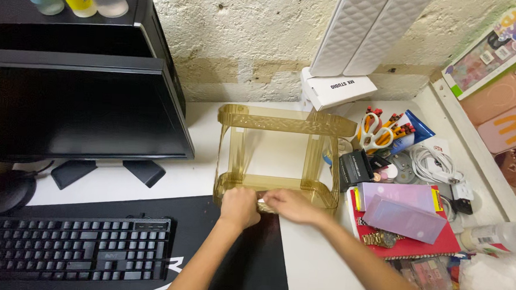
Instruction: The person wipes a translucent plastic organizer with a white cloth, then wipes a red notebook and an orange notebook on a cluttered desk. The person handles the organizer, notebooks, and cloth while cleaning the surfaces.
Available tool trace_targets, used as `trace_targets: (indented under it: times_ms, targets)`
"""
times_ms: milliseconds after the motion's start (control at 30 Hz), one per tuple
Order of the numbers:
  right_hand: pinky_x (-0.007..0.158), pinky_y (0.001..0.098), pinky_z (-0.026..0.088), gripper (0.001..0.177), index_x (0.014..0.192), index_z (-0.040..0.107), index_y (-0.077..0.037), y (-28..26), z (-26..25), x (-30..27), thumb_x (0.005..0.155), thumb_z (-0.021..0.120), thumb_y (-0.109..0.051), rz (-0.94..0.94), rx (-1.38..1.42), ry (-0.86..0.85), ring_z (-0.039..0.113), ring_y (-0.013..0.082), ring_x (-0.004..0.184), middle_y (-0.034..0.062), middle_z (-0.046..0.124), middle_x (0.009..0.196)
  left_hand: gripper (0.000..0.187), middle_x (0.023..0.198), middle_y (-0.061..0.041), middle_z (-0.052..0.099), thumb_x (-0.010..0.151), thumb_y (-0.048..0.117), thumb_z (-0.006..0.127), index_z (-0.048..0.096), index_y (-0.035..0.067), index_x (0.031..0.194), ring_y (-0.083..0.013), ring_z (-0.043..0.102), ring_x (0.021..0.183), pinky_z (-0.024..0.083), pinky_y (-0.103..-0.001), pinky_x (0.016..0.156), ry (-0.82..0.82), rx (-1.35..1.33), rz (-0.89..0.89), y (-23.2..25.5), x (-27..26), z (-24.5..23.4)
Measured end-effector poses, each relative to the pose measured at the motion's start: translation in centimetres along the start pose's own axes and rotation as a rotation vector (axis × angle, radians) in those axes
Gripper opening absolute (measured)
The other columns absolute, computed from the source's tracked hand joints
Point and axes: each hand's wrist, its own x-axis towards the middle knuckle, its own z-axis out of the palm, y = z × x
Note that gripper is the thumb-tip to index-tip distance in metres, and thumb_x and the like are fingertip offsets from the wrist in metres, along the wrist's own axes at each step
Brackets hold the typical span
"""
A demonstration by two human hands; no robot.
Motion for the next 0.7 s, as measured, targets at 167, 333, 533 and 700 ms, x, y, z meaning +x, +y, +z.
trace_targets:
  times_ms: [167,333,533,700]
  targets:
    - [0.091,0.0452,0.049,0.032,0.099,0.07,-0.004,-1.5,3.2,-3.3,0.102,0.052,-0.03,-0.204,-0.295,0.509,0.063,0.0341,0.101,0.0153,0.069,0.098,0.012,0.076,-0.014,0.073,0.065,0.014,0.076,0.078,0.013,0.077,-0.0322,0.074,0.074,0.059,-0.041,0.07,0.08,-0.043,0.016,-0.2,0.0,0.2]
    - [0.086,0.0457,0.047,0.029,0.089,0.066,-0.006,0.0,3.8,-4.6,0.097,0.06,-0.033,-0.286,-0.465,0.783,0.062,0.0327,0.097,0.0123,0.066,0.093,0.013,0.076,-0.014,0.074,0.065,0.013,0.075,0.078,0.015,0.077,-0.0318,0.074,0.075,0.059,-0.041,0.07,0.079,-0.039,0.024,-0.2,-0.3,0.5]
    - [0.08,0.0451,0.045,0.029,0.086,0.064,-0.006,3.1,2.6,-6.6,0.095,0.062,-0.033,-0.239,-0.562,0.784,0.06,0.0308,0.09,0.0115,0.064,0.089,0.029,0.081,-0.014,0.075,0.064,0.01,0.074,0.081,0.021,0.089,-0.0328,0.074,0.078,0.059,-0.043,0.072,0.115,-0.075,0.042,-0.2,-0.4,0.7]
    - [0.084,0.0451,0.045,0.026,0.094,0.064,-0.004,5.6,0.8,-8.9,0.097,0.061,-0.03,-0.16,-0.452,0.641,0.059,0.0328,0.094,0.0127,0.064,0.094,0.036,0.082,-0.015,0.075,0.063,0.009,0.074,0.082,0.023,0.095,-0.0348,0.073,0.08,0.059,-0.045,0.075,0.117,-0.1,0.027,-0.3,-0.3,1.0]
